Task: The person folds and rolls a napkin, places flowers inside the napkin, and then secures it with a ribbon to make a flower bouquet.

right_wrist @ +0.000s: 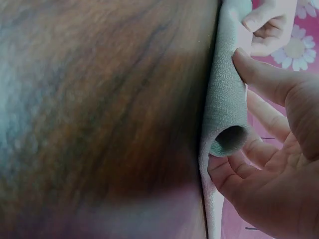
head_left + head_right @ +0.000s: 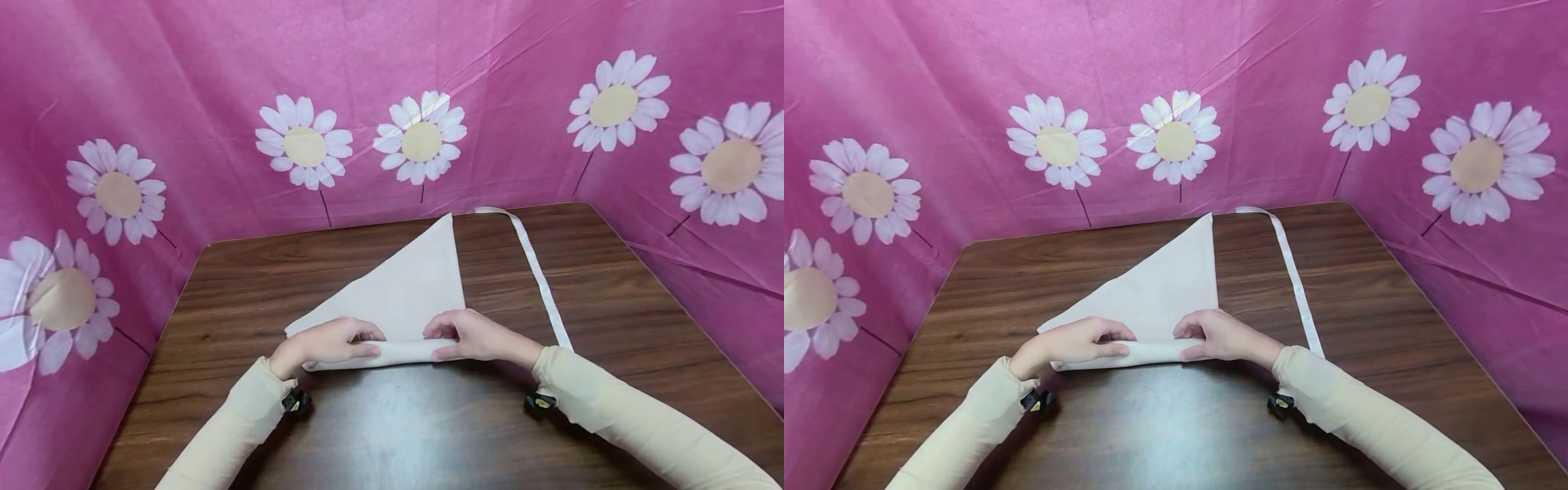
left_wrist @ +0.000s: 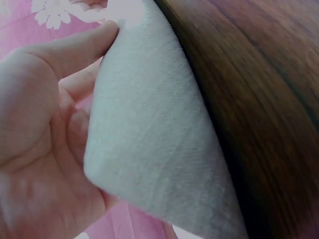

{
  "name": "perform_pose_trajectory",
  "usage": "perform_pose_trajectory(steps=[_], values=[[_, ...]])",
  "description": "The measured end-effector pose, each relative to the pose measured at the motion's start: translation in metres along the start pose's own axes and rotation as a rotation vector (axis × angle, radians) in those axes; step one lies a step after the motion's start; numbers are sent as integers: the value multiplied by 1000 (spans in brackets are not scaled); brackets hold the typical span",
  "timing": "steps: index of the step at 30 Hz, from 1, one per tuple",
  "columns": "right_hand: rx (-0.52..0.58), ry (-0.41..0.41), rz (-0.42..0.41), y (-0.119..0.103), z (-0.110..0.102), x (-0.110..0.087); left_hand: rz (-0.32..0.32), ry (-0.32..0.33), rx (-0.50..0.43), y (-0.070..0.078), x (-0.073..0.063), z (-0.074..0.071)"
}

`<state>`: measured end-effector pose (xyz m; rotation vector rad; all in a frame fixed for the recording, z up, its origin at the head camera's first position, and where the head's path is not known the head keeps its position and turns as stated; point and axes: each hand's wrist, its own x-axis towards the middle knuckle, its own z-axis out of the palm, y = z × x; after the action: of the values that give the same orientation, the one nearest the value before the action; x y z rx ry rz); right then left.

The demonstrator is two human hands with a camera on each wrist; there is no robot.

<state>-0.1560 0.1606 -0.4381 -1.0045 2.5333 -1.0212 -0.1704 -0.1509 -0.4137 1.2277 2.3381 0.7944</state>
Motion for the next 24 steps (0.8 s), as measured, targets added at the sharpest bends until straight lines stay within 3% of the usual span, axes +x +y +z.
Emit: perform_pose_trajectory(steps=[5, 13, 18, 22, 24], values=[[-38, 13, -11, -2, 0, 1, -90, 66, 54, -3, -3, 2], [-39, 9, 32, -1, -9, 2, -195, 65, 67, -6, -8, 1], [-16, -24, 76, 7, -14, 4, -196, 91, 110, -5, -12, -1], [34, -50, 107, 13, -16, 5, -174, 162, 240, 2, -13, 0], [54, -60, 111, 14, -17, 5, -135, 192, 279, 6, -11, 1]])
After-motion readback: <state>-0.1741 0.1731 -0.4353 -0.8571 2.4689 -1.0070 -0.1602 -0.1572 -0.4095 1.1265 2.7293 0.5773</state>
